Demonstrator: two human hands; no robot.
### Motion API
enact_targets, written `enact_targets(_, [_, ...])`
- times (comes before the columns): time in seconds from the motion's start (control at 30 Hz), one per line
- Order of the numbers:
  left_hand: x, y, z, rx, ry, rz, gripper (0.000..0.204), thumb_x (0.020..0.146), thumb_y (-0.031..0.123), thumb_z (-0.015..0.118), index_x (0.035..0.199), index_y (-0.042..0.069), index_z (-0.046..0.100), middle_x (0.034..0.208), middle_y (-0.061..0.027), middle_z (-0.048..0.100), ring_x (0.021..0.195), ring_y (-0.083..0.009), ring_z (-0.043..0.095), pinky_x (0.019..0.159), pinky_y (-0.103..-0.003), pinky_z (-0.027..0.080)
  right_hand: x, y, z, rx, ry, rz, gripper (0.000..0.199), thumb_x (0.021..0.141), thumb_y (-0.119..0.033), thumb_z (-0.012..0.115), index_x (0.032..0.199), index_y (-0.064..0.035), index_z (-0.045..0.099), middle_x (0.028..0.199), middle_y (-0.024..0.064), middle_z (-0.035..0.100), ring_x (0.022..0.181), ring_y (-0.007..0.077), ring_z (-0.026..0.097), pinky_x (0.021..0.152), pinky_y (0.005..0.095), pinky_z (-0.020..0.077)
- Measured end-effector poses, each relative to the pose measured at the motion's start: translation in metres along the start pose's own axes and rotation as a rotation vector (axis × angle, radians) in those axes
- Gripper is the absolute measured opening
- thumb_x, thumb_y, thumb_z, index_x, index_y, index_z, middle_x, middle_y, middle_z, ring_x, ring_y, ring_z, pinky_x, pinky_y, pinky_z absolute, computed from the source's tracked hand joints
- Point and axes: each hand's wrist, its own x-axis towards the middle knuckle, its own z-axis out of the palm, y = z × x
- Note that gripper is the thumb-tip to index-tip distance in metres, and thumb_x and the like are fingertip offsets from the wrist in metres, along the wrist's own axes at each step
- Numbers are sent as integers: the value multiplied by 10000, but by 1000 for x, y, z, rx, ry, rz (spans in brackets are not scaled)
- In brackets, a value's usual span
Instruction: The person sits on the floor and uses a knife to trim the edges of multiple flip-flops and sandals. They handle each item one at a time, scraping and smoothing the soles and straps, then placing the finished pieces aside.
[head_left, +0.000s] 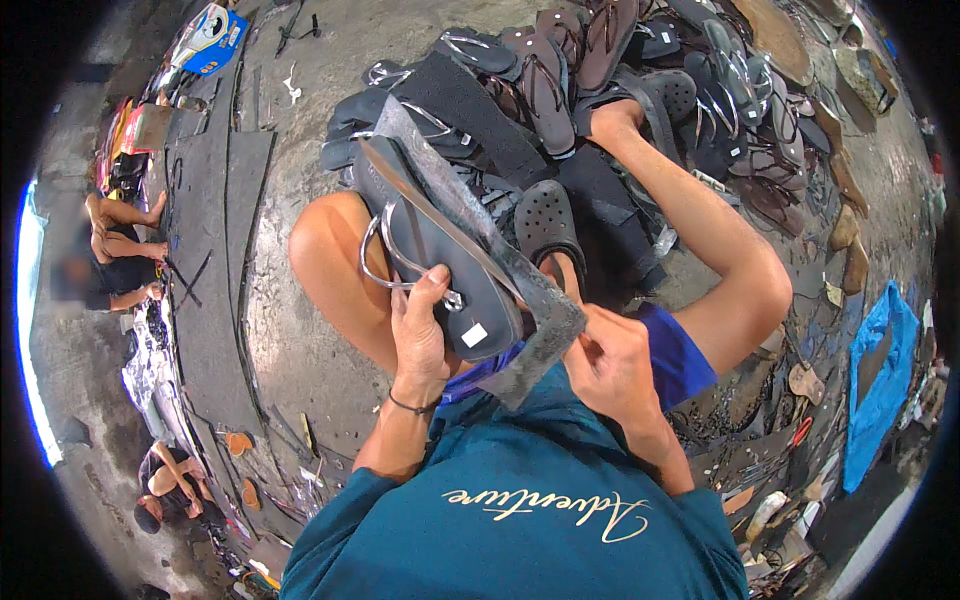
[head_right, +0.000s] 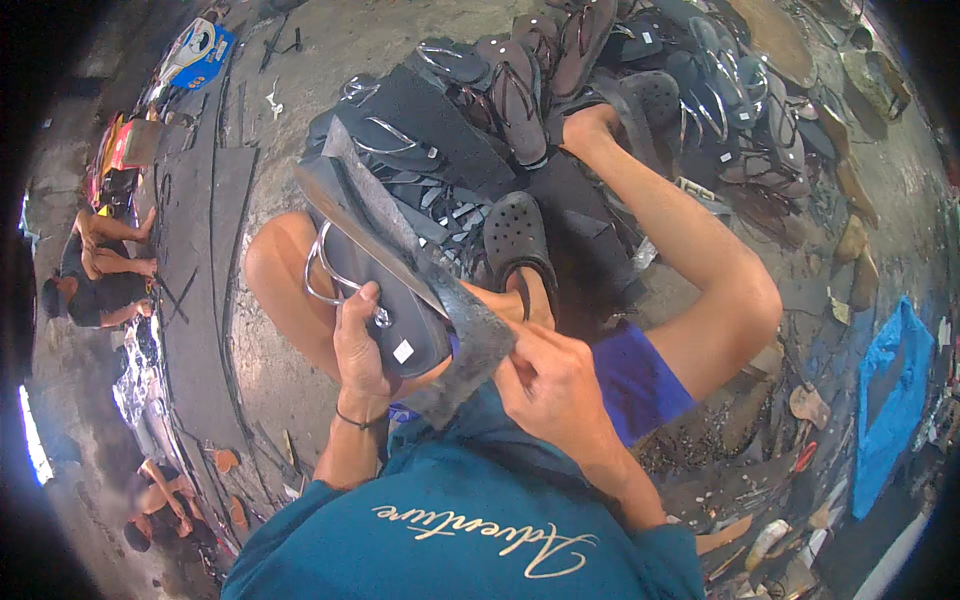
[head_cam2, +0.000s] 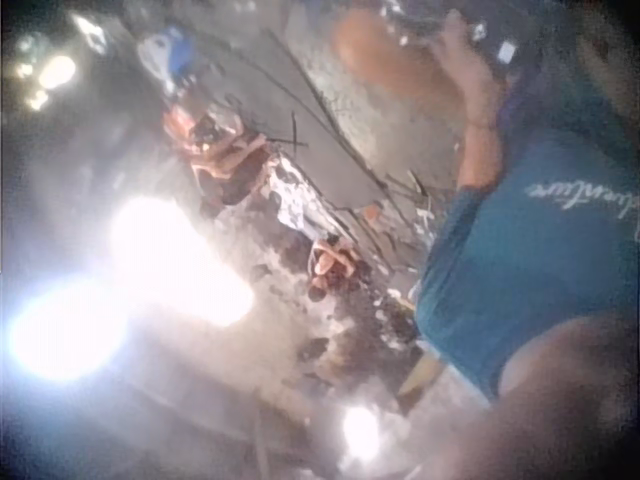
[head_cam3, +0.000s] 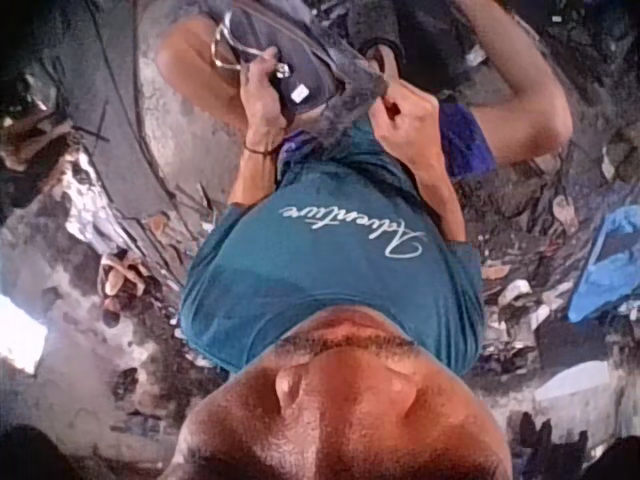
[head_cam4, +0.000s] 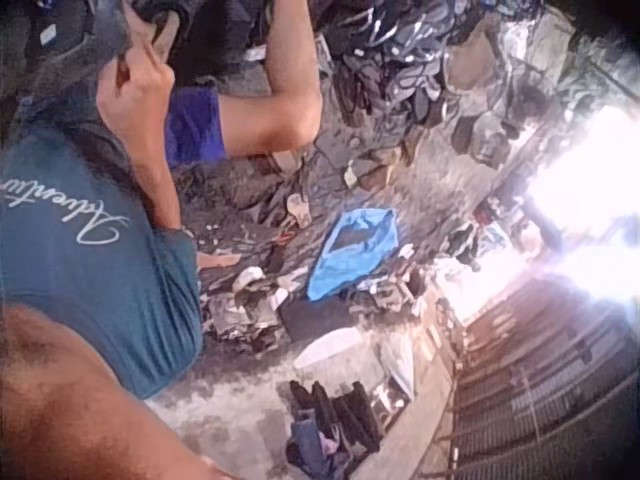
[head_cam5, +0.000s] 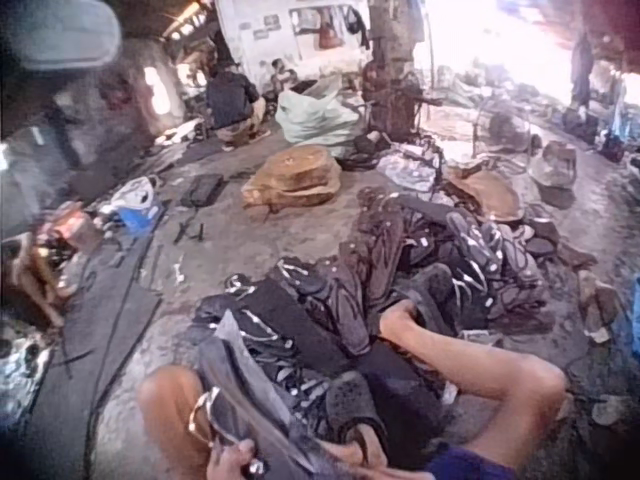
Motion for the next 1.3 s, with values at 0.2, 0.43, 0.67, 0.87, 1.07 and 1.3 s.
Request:
enact_targets(0.2, [-1,4,-7,-45,-60,-24,501,790,190,586,1229,-13,457,976,-110,614,810,-176,641,717,-300,557,-7,-6,-7,51,-61,91,347,735,30,604,1080,36,640,720,133,619,532,179,575,499,288,443])
enact_targets(0.43, [-8,12,-14,-64,-197,-129,501,790,211,612,1201,-30,458,955,-147,645,770,-213,673,666,-314,580,-15,7,-21,80,-157,128,264,815,-41,655,1069,34,658,691,102,627,522,110,556,475,240,421])
enact_targets(0.67, [-9,14,-16,-86,-204,-101,497,787,151,611,1223,-21,445,995,-154,641,789,-202,674,658,-320,586,24,11,-2,54,-236,99,254,847,-29,628,1097,3,662,814,145,690,575,118,590,558,247,463])
enact_targets(0.87, [-11,12,-3,-78,-212,-99,477,803,241,591,1187,-17,474,914,-124,639,756,-191,667,640,-298,575,46,38,42,371,-76,-19,201,843,-65,612,1029,-51,688,721,108,607,636,164,611,498,271,430])
enact_targets(1.07, [-9,10,7,-87,-117,-81,455,831,303,570,1160,-3,498,923,-107,629,749,-183,653,634,-279,566,80,30,66,-54,142,-251,132,838,-181,628,901,-79,684,768,89,622,615,243,610,493,324,467])
enact_targets(1.3, [-9,10,4,-111,-171,-94,480,821,218,596,1218,-14,459,987,-123,629,802,-187,661,699,-308,576,117,25,67,-147,76,-347,211,829,-207,630,985,-71,672,876,143,646,779,304,637,671,381,514])
